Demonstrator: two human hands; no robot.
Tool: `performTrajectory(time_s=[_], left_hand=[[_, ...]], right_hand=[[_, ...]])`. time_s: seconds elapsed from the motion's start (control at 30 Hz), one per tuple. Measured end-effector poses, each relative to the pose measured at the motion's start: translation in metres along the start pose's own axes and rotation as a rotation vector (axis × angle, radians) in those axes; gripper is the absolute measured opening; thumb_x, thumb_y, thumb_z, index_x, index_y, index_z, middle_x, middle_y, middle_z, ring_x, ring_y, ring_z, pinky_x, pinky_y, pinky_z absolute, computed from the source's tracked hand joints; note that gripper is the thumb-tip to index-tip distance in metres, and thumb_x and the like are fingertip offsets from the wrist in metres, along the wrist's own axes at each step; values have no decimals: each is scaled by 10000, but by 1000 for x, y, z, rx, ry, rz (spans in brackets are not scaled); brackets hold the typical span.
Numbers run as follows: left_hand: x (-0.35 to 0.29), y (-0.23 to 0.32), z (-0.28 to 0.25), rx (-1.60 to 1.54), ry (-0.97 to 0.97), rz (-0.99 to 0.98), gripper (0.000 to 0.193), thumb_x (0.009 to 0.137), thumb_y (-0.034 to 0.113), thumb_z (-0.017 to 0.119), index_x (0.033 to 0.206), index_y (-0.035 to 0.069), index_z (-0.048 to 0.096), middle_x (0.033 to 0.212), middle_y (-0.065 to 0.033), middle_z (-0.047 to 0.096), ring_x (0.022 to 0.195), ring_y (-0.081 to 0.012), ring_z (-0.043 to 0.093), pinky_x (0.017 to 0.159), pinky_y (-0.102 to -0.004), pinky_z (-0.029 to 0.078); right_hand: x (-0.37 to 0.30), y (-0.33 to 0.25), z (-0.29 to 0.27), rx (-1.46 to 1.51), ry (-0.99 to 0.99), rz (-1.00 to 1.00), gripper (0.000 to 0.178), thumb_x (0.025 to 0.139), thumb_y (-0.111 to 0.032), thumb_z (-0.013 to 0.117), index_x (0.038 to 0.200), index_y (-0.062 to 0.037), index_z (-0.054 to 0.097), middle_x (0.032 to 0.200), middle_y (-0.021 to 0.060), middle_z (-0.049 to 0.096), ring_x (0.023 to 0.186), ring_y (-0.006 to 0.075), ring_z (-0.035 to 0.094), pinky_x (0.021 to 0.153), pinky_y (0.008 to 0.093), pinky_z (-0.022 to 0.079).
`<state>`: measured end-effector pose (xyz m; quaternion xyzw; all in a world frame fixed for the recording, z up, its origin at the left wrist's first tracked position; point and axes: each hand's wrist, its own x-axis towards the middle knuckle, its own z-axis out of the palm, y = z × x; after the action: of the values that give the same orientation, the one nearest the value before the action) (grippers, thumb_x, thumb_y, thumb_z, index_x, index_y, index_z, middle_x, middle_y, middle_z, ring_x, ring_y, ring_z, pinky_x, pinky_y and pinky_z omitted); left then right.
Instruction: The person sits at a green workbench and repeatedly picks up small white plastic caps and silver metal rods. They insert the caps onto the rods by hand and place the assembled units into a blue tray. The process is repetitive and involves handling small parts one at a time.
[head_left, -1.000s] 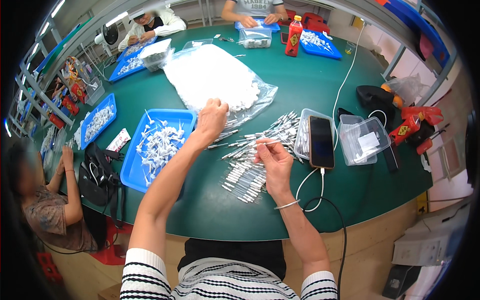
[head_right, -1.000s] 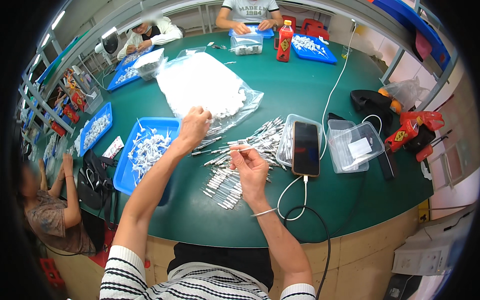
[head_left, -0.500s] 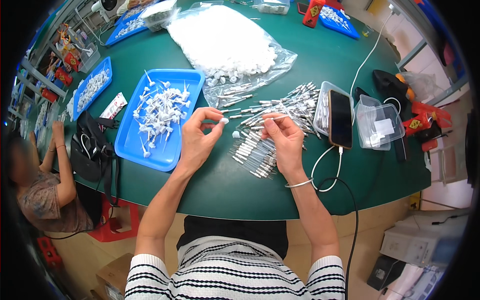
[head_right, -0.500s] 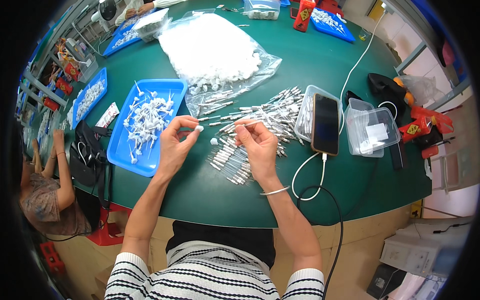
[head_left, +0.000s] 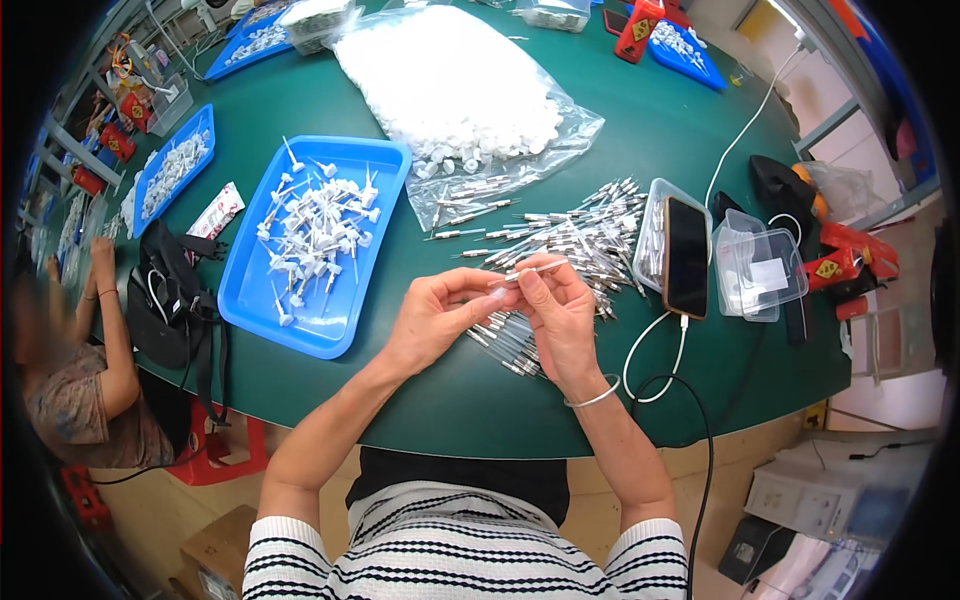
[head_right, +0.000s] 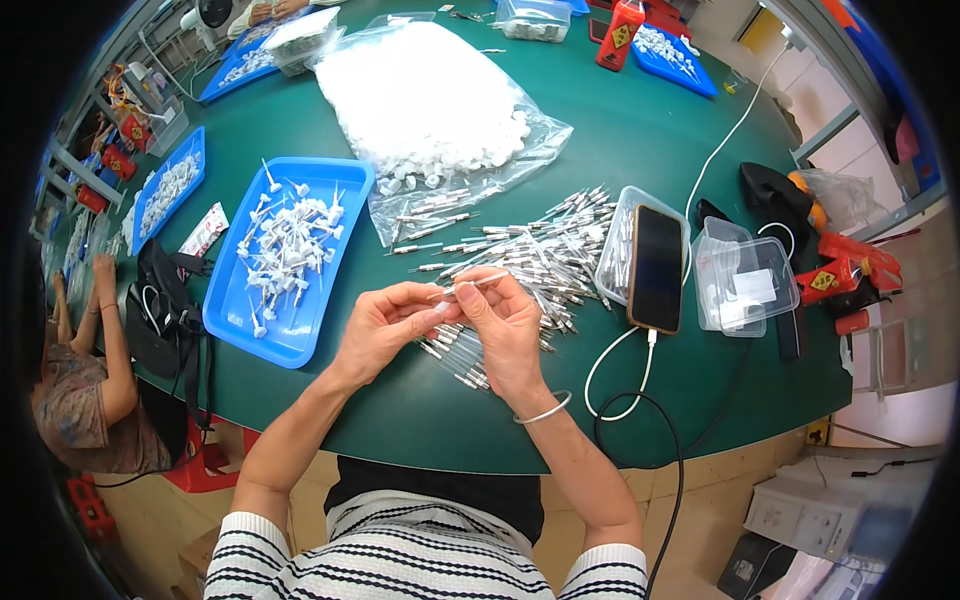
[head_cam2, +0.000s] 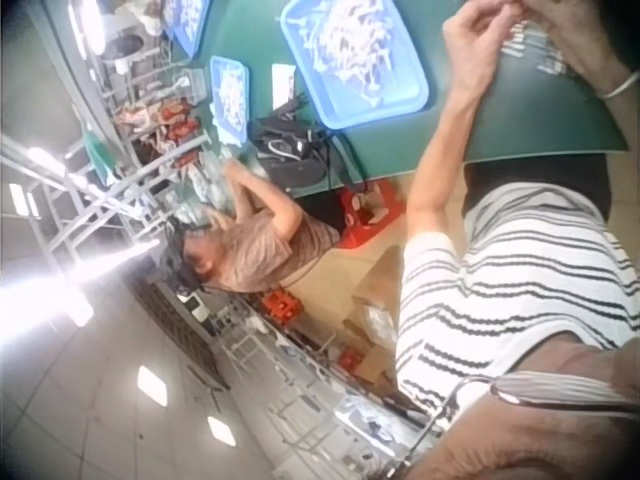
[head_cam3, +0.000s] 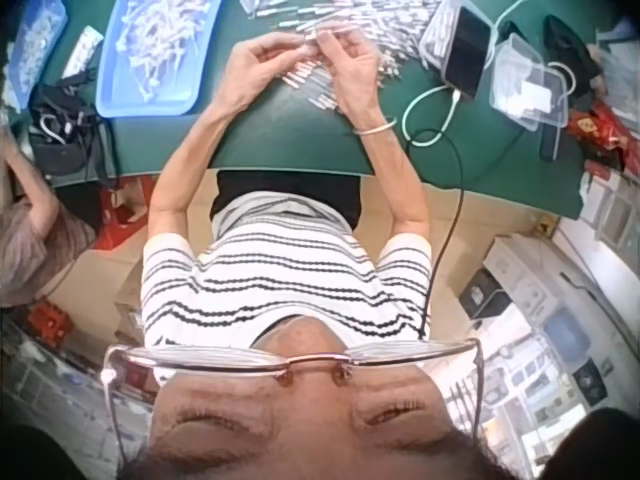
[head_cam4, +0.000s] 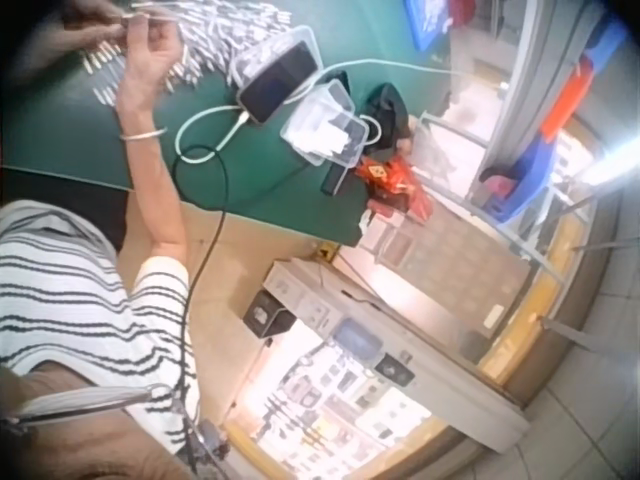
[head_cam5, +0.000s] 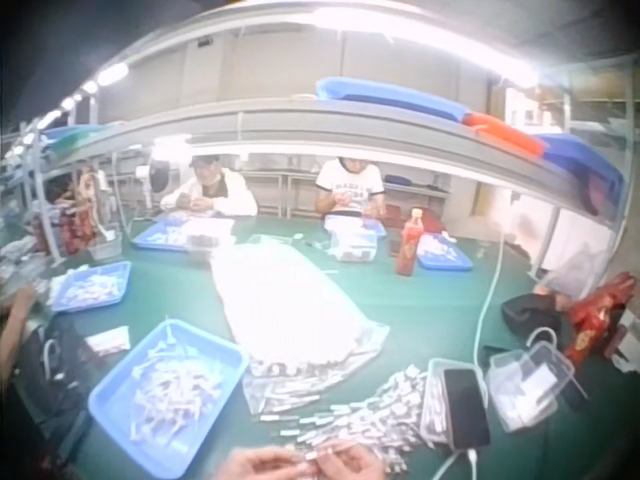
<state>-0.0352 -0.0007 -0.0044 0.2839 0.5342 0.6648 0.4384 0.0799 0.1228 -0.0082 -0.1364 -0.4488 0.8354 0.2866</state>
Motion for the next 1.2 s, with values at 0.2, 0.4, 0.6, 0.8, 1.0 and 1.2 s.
performTrajectory(time_s=[0.2,0.4,0.6,0.8,1.0,1.2], left_hand=[[1,5,-4,-91,21,-57,255,933,128,601,1141,-18,624,937,-95,688,826,-123,656,713,-235,537],[2,5,-7,-139,-19,-44,283,930,140,608,1170,-9,612,956,-78,680,810,-113,643,708,-224,534],[2,2,-4,-187,-32,-13,286,911,119,627,1170,-2,618,1042,-64,663,858,-104,632,730,-216,530],[1,8,-7,-270,2,-59,291,902,102,630,1173,-2,612,1059,-87,663,909,-139,647,799,-258,536],[1,8,-6,-255,-31,-18,328,887,69,641,1199,5,562,1080,-110,659,948,-163,648,806,-269,531],[1,6,-4,-212,-6,8,295,880,56,645,1163,14,575,1106,-104,652,975,-135,622,804,-254,499]], right_hand=[[-1,-3,4,5,0,-19,147,930,-128,615,1000,-6,571,886,99,663,781,149,668,714,271,563],[-2,-4,4,-15,-17,-36,148,932,-121,608,1007,0,568,917,116,664,802,164,674,719,281,568],[-3,-6,6,-14,-10,-41,141,931,-112,607,1004,4,576,925,114,664,817,158,669,742,280,567],[-5,-10,8,-142,-29,-147,126,922,-79,614,1007,12,589,965,98,646,849,133,647,749,266,552],[-7,-17,5,-401,-40,-329,111,913,-53,623,999,17,609,944,71,625,848,120,619,732,253,521],[-10,-19,11,-348,-53,-291,115,926,-66,606,1008,13,596,961,74,627,871,132,643,765,261,545]])
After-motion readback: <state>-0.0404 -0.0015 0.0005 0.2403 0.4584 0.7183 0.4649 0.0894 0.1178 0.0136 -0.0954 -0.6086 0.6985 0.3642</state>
